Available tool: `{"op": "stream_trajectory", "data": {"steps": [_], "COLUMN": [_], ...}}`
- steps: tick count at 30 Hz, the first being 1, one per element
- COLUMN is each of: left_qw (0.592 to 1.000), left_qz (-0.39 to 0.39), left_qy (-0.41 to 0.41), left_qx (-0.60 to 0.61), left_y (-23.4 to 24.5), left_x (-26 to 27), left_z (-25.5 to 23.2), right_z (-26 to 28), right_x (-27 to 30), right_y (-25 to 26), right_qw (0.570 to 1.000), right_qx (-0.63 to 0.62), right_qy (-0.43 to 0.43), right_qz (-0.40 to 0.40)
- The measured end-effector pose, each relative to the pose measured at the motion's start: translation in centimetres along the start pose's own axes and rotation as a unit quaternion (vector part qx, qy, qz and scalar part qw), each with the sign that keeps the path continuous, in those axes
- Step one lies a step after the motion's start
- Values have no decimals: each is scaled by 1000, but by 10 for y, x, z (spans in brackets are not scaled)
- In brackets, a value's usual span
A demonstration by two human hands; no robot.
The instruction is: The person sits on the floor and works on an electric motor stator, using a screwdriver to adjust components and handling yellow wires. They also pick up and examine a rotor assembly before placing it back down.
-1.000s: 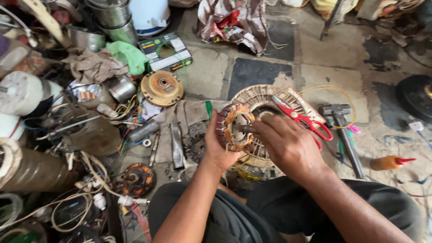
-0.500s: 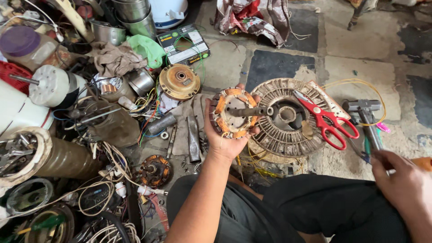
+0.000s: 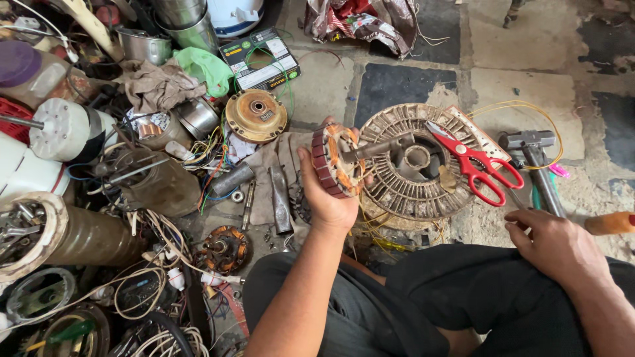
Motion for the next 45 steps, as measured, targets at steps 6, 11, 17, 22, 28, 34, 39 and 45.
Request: {"op": "stream_trajectory", "data": {"steps": [6, 11, 17, 22, 28, 34, 39, 45], "left_qw": [992, 991, 994, 996, 997, 987, 976, 984], "left_qz": [-87, -96, -69, -69, -9, 46, 83, 43], "left_qy": [-90, -88, -64, -36, -18, 70, 114, 108], "left_qx": [-4, 28, 56, 55, 69, 137, 167, 138], "left_y": [20, 24, 18, 13, 6, -4, -9, 3], "left_x": [-5, -7, -6, -1, 0, 2, 6, 3], "left_z": [-3, -7, -5, -2, 0, 5, 11, 15], "right_z": [0, -1, 1, 1, 2, 1, 0, -3], "right_x": [-1, -1, -1, 0, 0, 0, 1, 1], "right_y": [-5, -6, -6, -6, -3, -4, -3, -6], "right_qw": [1000, 1000, 1000, 998, 999, 998, 999, 1000], "right_qx": [16, 12, 26, 47, 38, 50, 33, 19], "right_qy": [-4, -1, 1, -17, -11, -10, -13, -1], "right_qz": [8, 8, 11, 35, 30, 38, 37, 16]}}
Point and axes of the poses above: each hand's wrist, its own x-axis away from the middle knuckle, its own y-axis out of the back of the hand, z = x × y, the point moved 5 cm from there along -x, towards the middle knuckle, and after that the axes turned 15 degrees about x, right-handed, at the moved point
